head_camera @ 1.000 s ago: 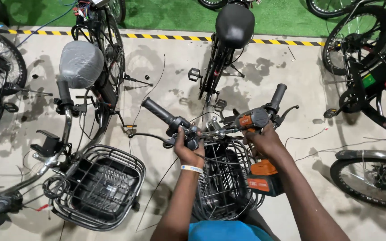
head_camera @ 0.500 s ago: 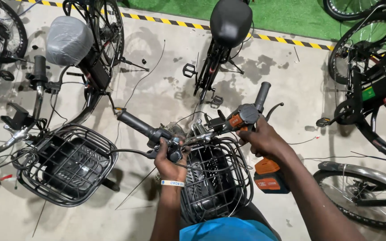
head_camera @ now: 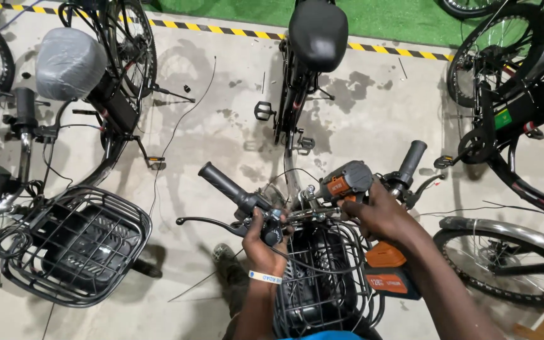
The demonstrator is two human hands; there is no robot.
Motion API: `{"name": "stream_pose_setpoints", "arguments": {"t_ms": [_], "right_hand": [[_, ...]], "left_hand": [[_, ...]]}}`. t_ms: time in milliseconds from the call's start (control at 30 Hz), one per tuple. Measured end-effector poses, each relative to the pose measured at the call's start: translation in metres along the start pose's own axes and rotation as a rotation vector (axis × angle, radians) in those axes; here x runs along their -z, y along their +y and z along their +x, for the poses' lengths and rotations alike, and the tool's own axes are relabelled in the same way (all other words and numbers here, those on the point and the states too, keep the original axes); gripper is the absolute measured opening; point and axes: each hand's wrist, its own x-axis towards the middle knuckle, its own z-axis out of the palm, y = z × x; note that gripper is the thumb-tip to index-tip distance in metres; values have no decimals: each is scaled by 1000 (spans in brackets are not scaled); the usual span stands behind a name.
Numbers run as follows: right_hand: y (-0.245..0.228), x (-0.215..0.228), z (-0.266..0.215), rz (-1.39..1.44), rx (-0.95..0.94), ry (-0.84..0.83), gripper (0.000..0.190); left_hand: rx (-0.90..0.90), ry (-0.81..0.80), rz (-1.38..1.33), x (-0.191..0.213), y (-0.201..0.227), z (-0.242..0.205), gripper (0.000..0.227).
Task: The person uses a cordless impact driver to tighten bolts on the handlebars and stem of a bicycle. They work on multiple bikes in a row, securing the handlebars and adjusting the front basket area. The person moves between different bicycles to perform the same assembly steps.
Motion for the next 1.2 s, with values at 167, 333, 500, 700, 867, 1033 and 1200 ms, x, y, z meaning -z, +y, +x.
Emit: {"name": "stream_pose_setpoints", "arguments": {"t_ms": [167, 333, 500, 700, 867, 1033, 1200], "right_hand": [[16, -20, -8, 71, -17, 25, 24], [17, -50, -3, 95, 40, 145, 35], [-8, -72, -25, 106, 20, 270, 36], [-35, -86, -20, -12, -70, 322, 39], [-50, -87, -3, -54, -66, 287, 37], [-34, -88, 28, -63, -84, 228, 44], [-37, -93, 42, -108, -83, 168, 54]], "left_hand": [[18, -50, 96, 2, 16, 1, 43], [54, -196, 171, 18, 53, 41, 47], [125, -291, 226, 28, 75, 73, 52], [120, -292, 329, 18, 88, 69, 53], [85, -243, 328, 25, 90, 73, 44], [87, -204, 341, 31, 107, 67, 49], [62, -200, 377, 34, 124, 63, 57]]}}
